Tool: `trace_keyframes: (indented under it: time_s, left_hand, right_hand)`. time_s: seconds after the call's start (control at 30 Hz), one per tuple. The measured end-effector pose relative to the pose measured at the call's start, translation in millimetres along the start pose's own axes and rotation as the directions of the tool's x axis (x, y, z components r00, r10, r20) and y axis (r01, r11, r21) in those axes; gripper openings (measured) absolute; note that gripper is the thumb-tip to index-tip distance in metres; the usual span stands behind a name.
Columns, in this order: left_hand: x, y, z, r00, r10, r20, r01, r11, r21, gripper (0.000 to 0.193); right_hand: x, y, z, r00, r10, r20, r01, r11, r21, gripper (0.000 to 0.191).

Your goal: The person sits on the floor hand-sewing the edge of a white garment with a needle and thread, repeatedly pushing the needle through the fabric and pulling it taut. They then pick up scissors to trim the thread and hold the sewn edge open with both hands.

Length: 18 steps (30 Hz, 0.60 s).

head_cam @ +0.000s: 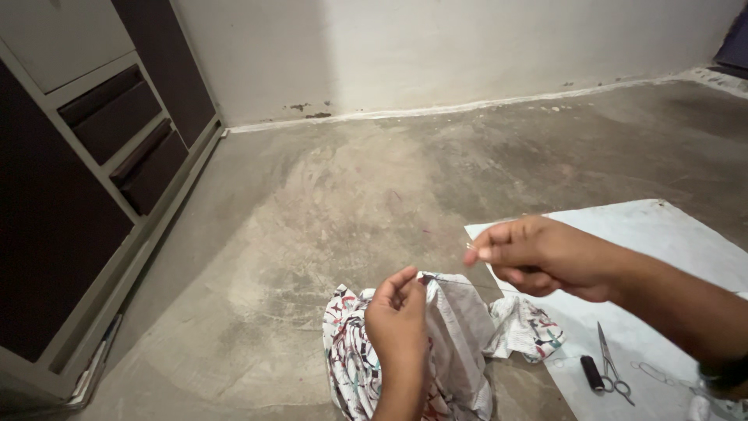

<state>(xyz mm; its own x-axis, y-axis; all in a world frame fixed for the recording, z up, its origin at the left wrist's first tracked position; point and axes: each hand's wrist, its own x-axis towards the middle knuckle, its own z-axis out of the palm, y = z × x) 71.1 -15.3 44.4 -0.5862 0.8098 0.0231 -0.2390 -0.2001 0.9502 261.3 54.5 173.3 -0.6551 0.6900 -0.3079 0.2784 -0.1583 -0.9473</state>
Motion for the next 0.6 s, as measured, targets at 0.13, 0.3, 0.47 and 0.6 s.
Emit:
trace_keyframes:
  time_s: [0.13,0.3,0.47,0.6]
  left_hand:
    - [0,5,-3,0.998,-0.012,-0.058,0.013,1.000,0.026,0.021]
    - [1,6,-5,0.997,-0.028,-0.077,0.029,1.000,0.006,0.018]
    - [-3,-1,1,0.998,0.055,-0.023,-0.056,0.997,-0.056,0.017]
    - [-7,-2,5,1.000,0.007,0.020,-0.005,0.995,-0.098,0.015]
  right_hand:
    - [-3,4,-21,0.979,0.141,0.150,-0.115,0.979,-0.171,0.025]
    - [7,11,-15,0.998,0.049,-0.030,-0.055,0.682,-0.729,0.024]
    - [11,11,-1,0.994,-0.056,0.093,0.101,0.797,-0.595,0.032]
    - [15,4,3,0.987,-0.116,-0.110,0.083,0.960,-0.267,0.031]
